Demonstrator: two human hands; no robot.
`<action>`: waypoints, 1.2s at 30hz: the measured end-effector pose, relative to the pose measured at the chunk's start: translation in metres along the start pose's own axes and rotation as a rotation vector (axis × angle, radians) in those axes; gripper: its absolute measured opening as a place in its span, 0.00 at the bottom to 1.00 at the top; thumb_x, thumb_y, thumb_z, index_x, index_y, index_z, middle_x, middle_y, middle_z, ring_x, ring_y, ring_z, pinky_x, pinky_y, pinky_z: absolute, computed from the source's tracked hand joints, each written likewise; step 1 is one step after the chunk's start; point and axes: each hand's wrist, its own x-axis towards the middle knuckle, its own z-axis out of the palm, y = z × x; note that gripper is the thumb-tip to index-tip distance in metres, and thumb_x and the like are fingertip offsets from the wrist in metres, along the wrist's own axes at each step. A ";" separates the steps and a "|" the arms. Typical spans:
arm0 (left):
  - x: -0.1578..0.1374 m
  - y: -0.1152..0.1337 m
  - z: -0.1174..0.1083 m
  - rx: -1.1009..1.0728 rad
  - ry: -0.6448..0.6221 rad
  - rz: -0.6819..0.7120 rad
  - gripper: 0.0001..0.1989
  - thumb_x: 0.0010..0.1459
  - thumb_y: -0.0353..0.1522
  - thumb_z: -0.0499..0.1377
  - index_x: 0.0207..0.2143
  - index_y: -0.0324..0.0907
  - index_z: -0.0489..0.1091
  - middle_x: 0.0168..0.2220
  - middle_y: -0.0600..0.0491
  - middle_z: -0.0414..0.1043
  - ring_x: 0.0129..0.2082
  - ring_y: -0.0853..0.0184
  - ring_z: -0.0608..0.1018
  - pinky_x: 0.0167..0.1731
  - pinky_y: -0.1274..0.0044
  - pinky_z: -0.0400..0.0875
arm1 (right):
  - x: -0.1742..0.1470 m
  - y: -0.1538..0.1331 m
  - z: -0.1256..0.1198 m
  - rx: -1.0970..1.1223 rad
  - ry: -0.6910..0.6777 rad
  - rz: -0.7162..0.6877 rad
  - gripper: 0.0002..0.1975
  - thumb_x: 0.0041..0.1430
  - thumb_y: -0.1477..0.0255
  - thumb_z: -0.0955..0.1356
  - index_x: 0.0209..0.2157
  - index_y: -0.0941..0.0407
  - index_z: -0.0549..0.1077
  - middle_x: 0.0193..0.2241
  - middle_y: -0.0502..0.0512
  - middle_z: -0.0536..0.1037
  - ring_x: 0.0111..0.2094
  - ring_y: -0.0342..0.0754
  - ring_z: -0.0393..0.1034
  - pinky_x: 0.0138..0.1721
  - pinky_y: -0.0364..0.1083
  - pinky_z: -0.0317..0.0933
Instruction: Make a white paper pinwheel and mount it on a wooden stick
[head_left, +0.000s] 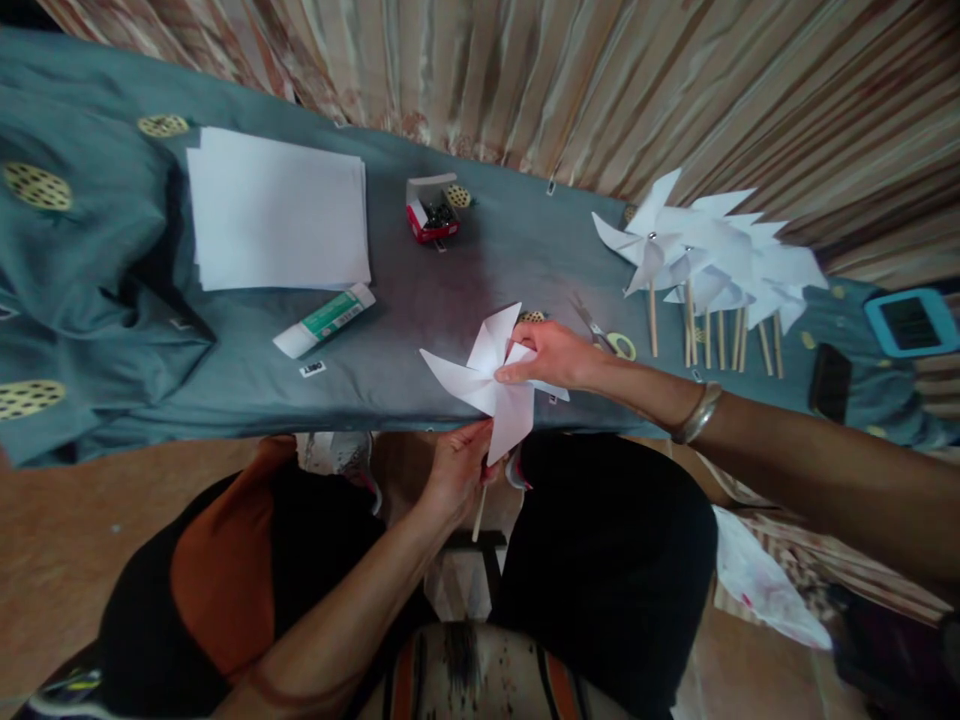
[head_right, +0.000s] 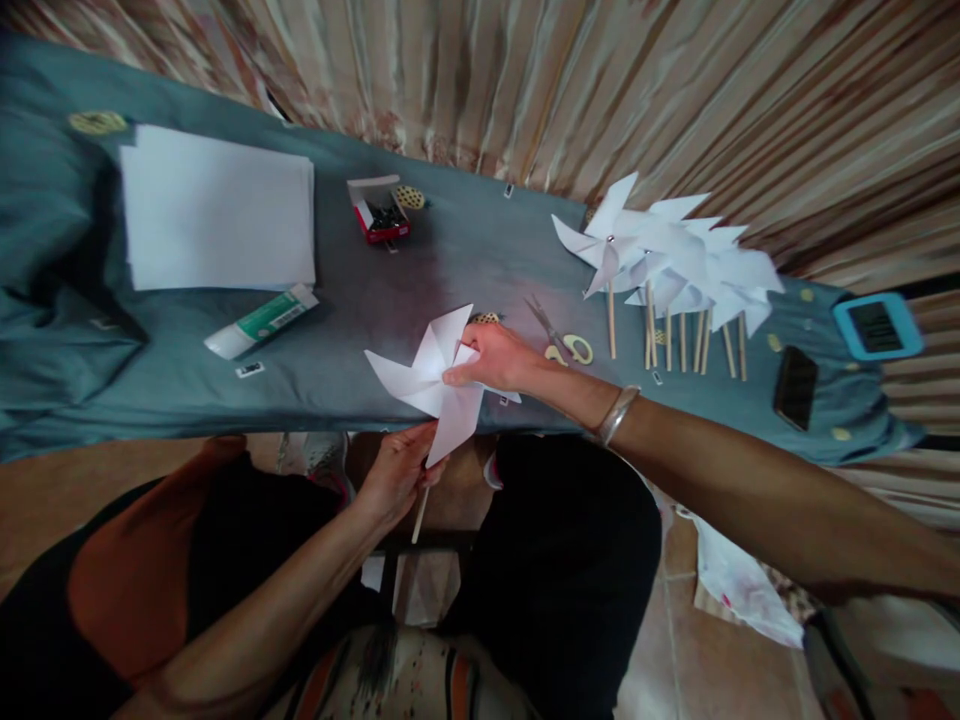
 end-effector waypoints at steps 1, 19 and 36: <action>0.000 -0.001 0.000 0.001 -0.003 0.007 0.19 0.41 0.43 0.66 0.20 0.36 0.69 0.14 0.60 0.60 0.11 0.80 0.56 0.14 0.82 0.44 | 0.000 0.000 0.000 -0.004 0.008 -0.004 0.13 0.43 0.65 0.74 0.29 0.56 0.72 0.27 0.51 0.75 0.31 0.49 0.70 0.31 0.46 0.59; 0.002 -0.001 -0.002 0.029 0.007 0.008 0.18 0.38 0.43 0.68 0.22 0.36 0.71 0.16 0.56 0.66 0.12 0.78 0.60 0.14 0.81 0.47 | -0.003 0.002 0.002 0.068 0.049 -0.082 0.13 0.44 0.66 0.74 0.30 0.58 0.73 0.27 0.50 0.76 0.31 0.46 0.69 0.31 0.43 0.59; 0.008 0.031 0.020 0.020 0.000 0.165 0.05 0.34 0.30 0.62 0.18 0.37 0.71 0.16 0.55 0.69 0.12 0.78 0.61 0.15 0.81 0.49 | -0.017 -0.006 -0.023 0.779 0.095 -0.102 0.23 0.42 0.56 0.76 0.37 0.57 0.76 0.32 0.53 0.81 0.32 0.46 0.75 0.36 0.44 0.66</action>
